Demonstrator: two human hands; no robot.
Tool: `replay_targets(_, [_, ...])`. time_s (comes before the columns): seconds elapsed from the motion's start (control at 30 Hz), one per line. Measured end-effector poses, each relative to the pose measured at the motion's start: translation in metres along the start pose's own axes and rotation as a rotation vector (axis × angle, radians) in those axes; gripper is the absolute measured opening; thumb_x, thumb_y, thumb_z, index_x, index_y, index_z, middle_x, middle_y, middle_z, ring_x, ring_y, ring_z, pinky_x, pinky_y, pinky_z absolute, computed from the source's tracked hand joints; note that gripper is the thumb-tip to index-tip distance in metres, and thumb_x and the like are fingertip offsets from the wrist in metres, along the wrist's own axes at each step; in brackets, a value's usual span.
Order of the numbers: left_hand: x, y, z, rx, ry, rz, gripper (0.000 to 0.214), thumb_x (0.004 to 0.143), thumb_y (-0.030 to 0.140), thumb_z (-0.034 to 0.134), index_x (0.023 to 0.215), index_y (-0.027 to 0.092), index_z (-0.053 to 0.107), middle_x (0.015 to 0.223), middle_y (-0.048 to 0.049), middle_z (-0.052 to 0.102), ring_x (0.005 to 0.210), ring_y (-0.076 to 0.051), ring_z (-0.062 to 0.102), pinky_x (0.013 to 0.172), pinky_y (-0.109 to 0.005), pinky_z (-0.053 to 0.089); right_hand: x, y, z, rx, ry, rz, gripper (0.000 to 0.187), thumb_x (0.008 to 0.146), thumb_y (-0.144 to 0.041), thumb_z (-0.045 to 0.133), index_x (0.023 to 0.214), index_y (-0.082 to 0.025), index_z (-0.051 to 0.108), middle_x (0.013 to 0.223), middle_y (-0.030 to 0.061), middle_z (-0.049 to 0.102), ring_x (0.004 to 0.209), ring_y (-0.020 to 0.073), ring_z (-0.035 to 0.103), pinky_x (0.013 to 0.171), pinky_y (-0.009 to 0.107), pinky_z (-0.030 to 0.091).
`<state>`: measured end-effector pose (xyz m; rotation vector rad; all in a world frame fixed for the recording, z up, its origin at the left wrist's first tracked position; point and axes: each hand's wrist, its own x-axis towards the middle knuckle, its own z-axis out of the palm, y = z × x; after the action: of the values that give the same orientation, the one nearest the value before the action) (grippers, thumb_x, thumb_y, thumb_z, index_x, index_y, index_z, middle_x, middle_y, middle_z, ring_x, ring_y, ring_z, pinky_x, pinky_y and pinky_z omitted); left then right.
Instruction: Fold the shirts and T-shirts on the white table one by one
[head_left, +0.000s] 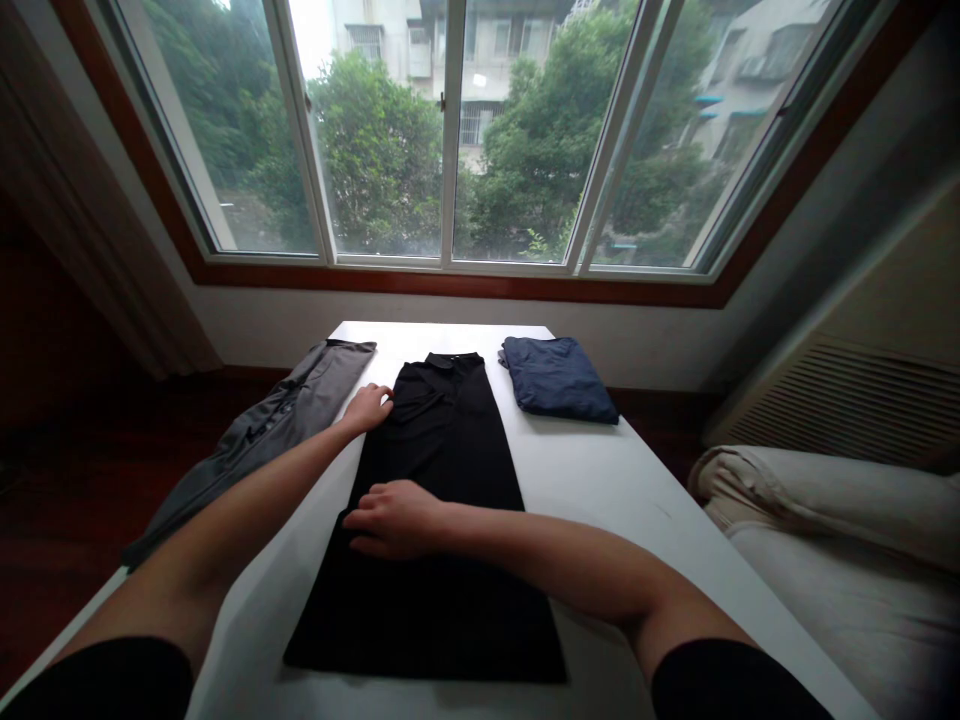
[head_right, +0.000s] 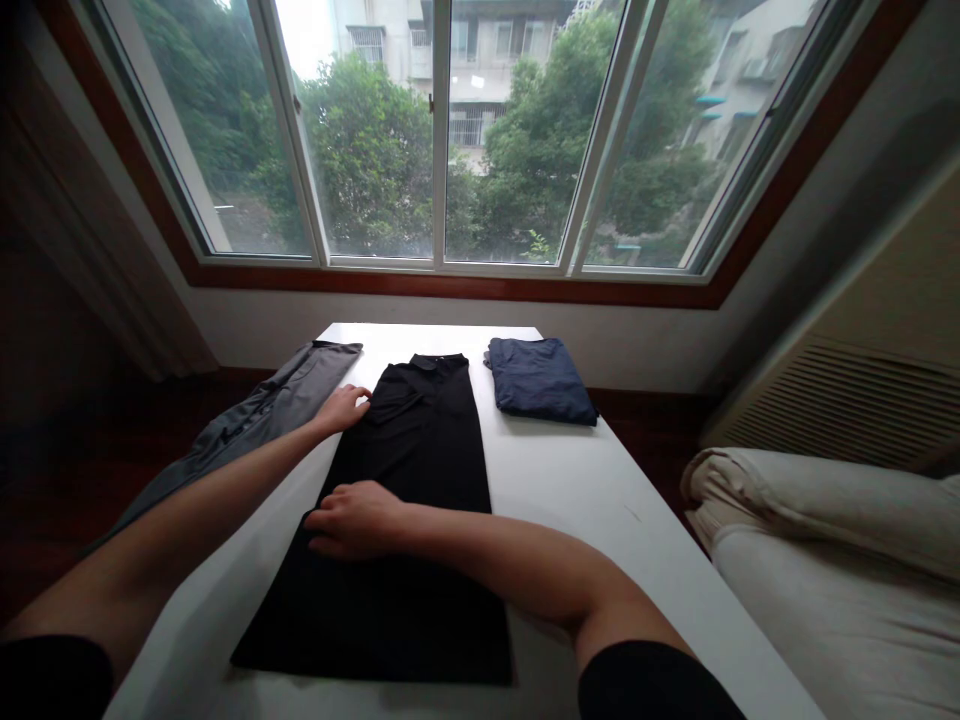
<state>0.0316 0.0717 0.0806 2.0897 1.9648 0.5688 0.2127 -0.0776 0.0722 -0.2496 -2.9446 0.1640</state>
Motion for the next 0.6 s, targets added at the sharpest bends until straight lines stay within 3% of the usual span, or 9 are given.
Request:
replay_targets(0.1, [0.025, 0.014, 0.005, -0.042, -0.061, -0.050, 0.037, 0.089, 0.025, 0.064, 0.125, 0.017, 0.071, 0.128, -0.0130, 0.071, 0.124, -0.030, 0.061, 0.110, -0.035, 0.042, 0.025, -0.040, 0.002, 0.114, -0.107, 0.052, 0.056, 0.102, -0.060, 0.048, 0.145, -0.025, 0.054, 0.108, 0.0101, 0.075, 0.089, 0.0268, 0.072, 0.065, 0.033, 0.053])
replay_targets(0.27, [0.051, 0.039, 0.010, -0.130, -0.111, -0.084, 0.035, 0.084, 0.032, 0.069, 0.118, 0.022, 0.073, 0.123, -0.0085, 0.075, 0.123, -0.029, 0.063, 0.103, -0.031, 0.046, 0.039, -0.059, 0.009, 0.238, -0.264, 0.130, 0.053, 0.093, -0.068, 0.056, 0.124, -0.026, 0.067, 0.089, 0.0087, 0.077, 0.073, 0.0287, 0.073, 0.055, 0.033, 0.051])
replay_targets(0.47, [0.067, 0.046, 0.007, -0.245, -0.127, -0.165, 0.040, 0.082, 0.033, 0.072, 0.119, 0.018, 0.071, 0.111, -0.0103, 0.077, 0.113, -0.029, 0.066, 0.096, -0.032, 0.050, 0.020, -0.071, 0.007, 0.325, -0.226, 0.216, 0.041, 0.095, -0.063, 0.056, 0.083, -0.026, 0.065, 0.080, 0.0043, 0.075, 0.069, 0.0251, 0.071, 0.053, 0.028, 0.044])
replay_targets(0.6, [0.071, 0.041, 0.010, -0.342, -0.166, -0.234, 0.044, 0.081, 0.021, 0.072, 0.125, 0.013, 0.067, 0.095, -0.0081, 0.076, 0.093, -0.024, 0.070, 0.084, -0.031, 0.054, 0.000, -0.078, -0.009, 0.457, -0.136, 0.331, 0.024, 0.088, -0.049, 0.066, 0.087, -0.025, 0.062, 0.087, 0.0014, 0.074, 0.073, 0.0209, 0.069, 0.054, 0.025, 0.037])
